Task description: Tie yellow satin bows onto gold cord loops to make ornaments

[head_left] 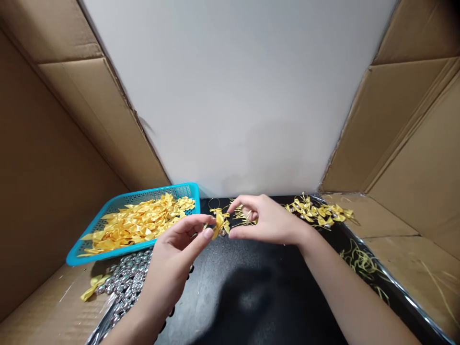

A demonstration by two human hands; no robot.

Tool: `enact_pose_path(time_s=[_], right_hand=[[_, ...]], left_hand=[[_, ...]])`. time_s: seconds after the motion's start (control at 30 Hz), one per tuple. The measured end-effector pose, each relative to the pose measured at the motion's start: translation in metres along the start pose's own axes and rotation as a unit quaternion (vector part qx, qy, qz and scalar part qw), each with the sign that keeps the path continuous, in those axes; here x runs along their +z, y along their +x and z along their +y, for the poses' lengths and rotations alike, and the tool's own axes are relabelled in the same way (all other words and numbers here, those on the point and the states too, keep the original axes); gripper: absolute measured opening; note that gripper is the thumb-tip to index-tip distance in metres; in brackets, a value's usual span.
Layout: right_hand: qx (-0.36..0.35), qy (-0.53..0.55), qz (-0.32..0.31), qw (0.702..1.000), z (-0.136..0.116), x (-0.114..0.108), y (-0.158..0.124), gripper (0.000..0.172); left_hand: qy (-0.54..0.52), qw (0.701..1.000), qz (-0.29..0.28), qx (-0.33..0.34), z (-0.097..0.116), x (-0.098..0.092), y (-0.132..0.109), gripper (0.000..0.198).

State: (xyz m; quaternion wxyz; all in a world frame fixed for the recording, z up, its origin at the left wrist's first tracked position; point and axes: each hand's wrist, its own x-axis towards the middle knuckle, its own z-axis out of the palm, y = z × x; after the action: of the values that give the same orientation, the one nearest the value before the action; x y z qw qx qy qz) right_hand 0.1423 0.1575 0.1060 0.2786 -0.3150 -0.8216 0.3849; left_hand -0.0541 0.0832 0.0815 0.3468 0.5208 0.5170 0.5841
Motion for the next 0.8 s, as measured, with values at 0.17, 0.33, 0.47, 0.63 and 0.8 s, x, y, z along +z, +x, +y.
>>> enact_pose_path(time_s=[0.17,0.33,0.47,0.63,0.8], right_hand=[[-0.038,0.04,-0.019,0.998,-0.017,0.026,-0.003,0.017],[-0.011,0.197,-0.085,0.977,-0.021,0.026,-0.001,0.017],[-0.018,0.29,-0.145,0.946,-0.018,0.02,0.003,0.027],[-0.022,0.364,-0.167,0.916,-0.009,0.02,0.006,0.029],[-0.019,0.42,-0.17,0.891,0.002,0.023,0.008,0.029]], left_hand=[[-0.14,0.986,0.008,-0.088,0.01,-0.004,-0.006,0.025],[-0.204,0.97,0.02,-0.132,0.026,-0.003,-0.011,0.027],[-0.21,0.966,0.029,-0.146,0.035,-0.001,-0.015,0.025],[-0.2,0.976,-0.029,-0.081,0.033,-0.005,-0.018,0.026],[-0.156,0.986,-0.056,-0.021,0.032,-0.008,-0.024,0.023]])
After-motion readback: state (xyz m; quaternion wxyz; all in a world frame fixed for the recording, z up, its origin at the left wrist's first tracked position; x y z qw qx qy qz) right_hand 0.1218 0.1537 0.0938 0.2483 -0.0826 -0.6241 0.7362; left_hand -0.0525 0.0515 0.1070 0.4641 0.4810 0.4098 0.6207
